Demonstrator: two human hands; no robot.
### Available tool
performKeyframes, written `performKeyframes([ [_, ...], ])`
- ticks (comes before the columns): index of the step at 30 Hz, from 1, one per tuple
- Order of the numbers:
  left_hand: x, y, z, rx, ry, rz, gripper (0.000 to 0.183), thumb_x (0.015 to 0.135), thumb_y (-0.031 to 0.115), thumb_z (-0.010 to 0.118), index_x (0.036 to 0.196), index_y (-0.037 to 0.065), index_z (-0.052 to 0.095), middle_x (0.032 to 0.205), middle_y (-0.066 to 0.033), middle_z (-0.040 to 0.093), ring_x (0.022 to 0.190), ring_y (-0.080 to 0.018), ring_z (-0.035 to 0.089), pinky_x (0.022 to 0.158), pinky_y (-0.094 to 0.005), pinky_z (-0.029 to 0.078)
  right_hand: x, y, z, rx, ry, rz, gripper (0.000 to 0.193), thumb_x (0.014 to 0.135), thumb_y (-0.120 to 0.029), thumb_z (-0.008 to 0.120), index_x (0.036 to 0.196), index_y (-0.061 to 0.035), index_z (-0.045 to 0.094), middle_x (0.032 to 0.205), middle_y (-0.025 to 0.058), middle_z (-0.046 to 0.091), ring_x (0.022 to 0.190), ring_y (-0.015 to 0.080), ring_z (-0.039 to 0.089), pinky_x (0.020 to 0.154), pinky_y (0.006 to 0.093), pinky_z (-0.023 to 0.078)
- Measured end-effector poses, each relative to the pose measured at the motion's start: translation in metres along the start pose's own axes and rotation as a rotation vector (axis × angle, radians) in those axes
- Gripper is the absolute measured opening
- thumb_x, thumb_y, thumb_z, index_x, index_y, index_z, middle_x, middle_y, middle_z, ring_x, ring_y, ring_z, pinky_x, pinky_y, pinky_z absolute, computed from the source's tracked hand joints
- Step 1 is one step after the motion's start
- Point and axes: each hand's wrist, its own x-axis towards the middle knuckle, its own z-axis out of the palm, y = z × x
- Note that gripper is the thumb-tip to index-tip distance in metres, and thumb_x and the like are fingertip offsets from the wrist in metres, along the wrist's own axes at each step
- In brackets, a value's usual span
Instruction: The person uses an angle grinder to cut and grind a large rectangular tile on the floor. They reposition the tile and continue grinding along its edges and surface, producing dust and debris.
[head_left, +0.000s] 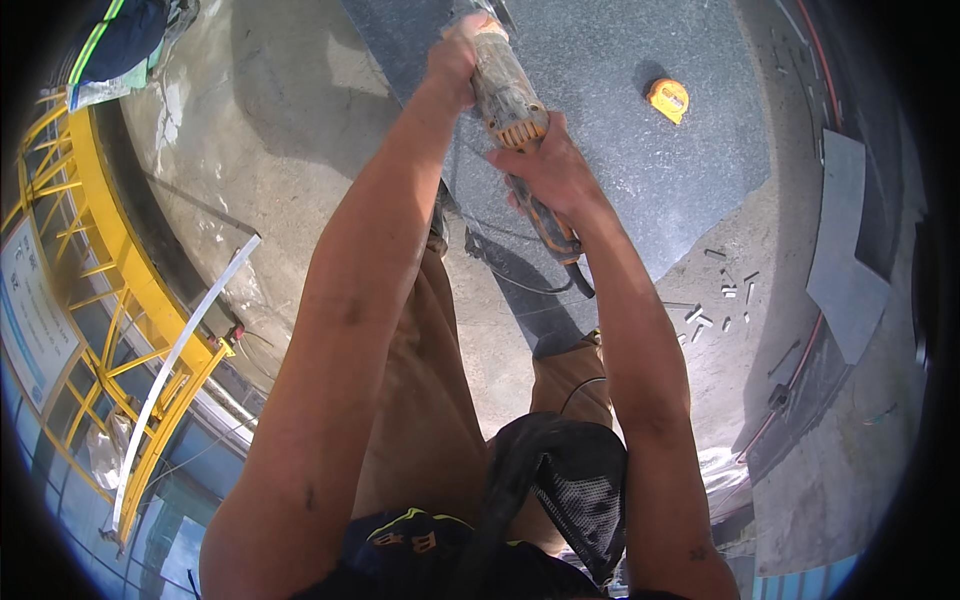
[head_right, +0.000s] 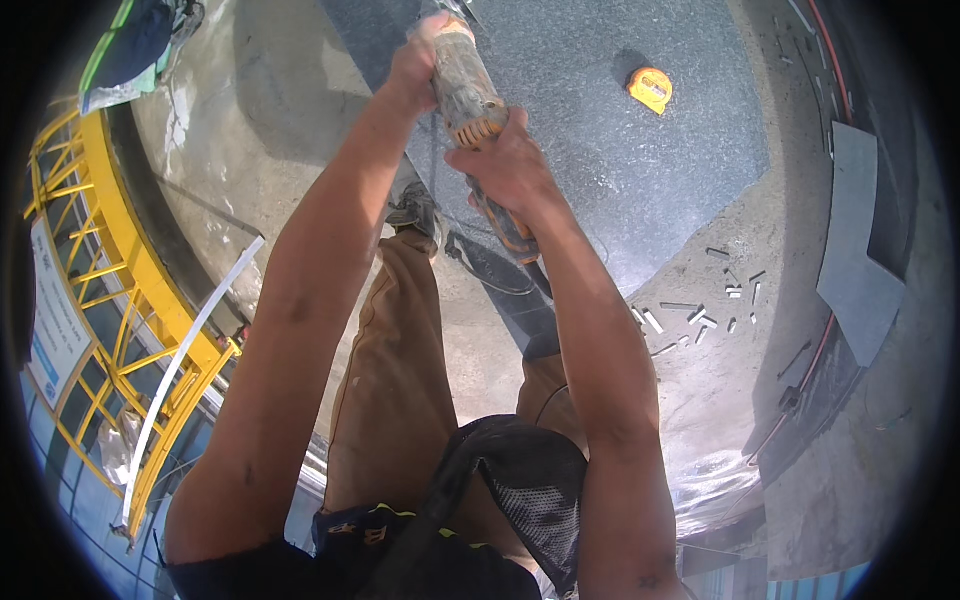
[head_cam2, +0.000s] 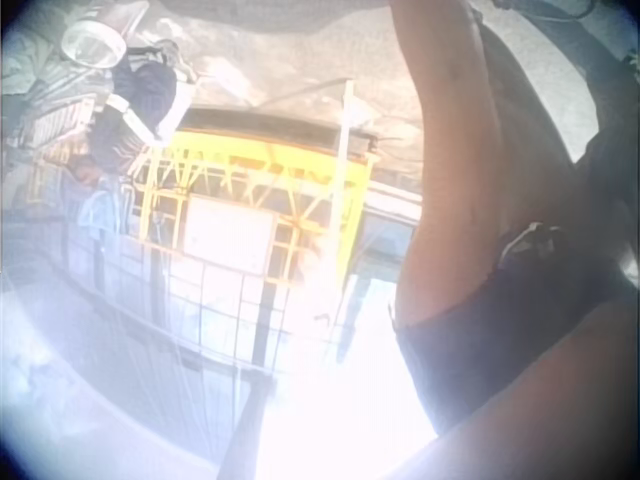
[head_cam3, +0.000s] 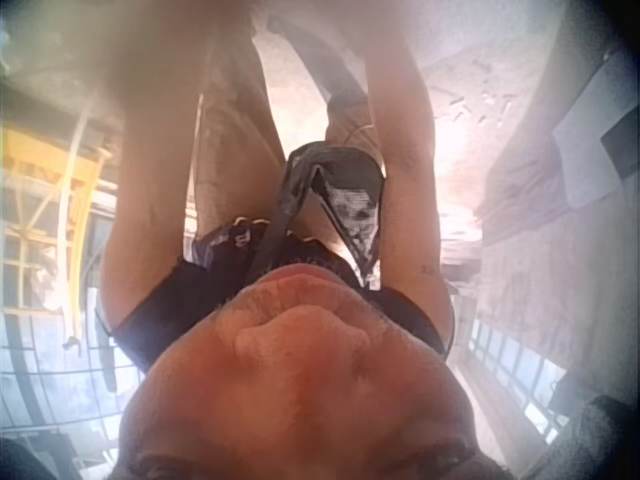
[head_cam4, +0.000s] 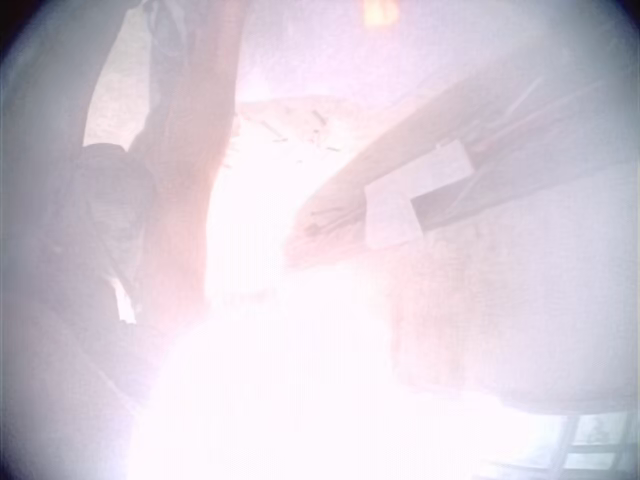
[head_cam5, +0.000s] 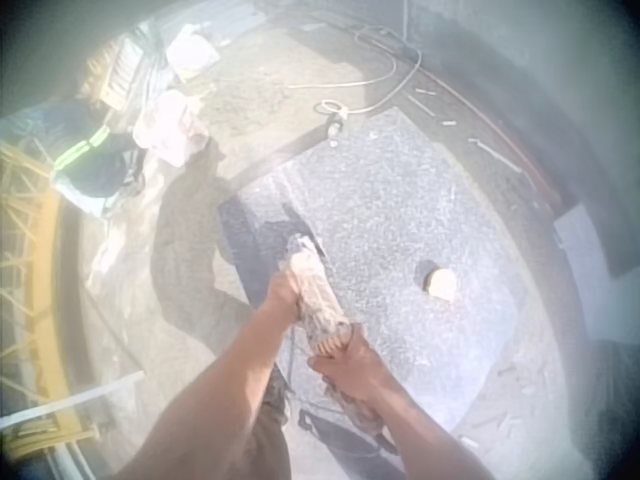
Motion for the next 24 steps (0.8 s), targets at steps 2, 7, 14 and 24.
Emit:
performKeyframes([
  [2,-0.009,-0.004,0.009,0.083,0.074,0.021,0.047,0.102,0.048,0.062,0.109,0.003,0.07,0.095,-0.0094,0.07,0.085,-0.0243,0.07,0.077,-0.0455,0.061,-0.002,0.002,0.002,-0.007,0.016,0.002,0.093,0.089,-0.029,0.083,0.152,0.0104,0.026,0.102,0.0225,0.074,0.068,0.0241,0.076,0.058,0.0371,0.06],
  [7,-0.012,-0.003,0.014,0.066,0.112,0.057,0.046,0.1,0.047,0.065,0.11,0.002,0.069,0.096,-0.0105,0.07,0.083,-0.0243,0.07,0.076,-0.0456,0.061,-0.001,0.006,0.001,0.063,-0.01,-0.011,0.089,0.09,-0.028,0.082,0.15,0.0104,0.028,0.101,0.0213,0.073,0.067,0.0237,0.075,0.058,0.0375,0.06],
  [14,0.04,-0.013,-0.019,-0.057,-0.055,0.138,0.035,0.107,0.039,0.062,0.112,0.007,0.073,0.095,-0.0086,0.074,0.084,-0.0258,0.073,0.075,-0.0458,0.063,0.017,0.0,0.005,0.123,-0.014,-0.034,0.091,0.091,-0.026,0.083,0.15,0.0118,0.024,0.099,0.0211,0.071,0.065,0.0227,0.073,0.051,0.0355,0.057],
  [24,0.079,-0.001,-0.02,-0.081,0.045,0.066,0.037,0.109,0.036,0.052,0.112,0.006,0.074,0.093,-0.0112,0.075,0.081,-0.0292,0.074,0.075,-0.049,0.063,0.036,-0.017,0.005,0.182,-0.042,-0.04,0.088,0.092,-0.02,0.083,0.147,0.0128,0.023,0.093,0.0199,0.069,0.059,0.0212,0.068,0.046,0.035,0.054],
])
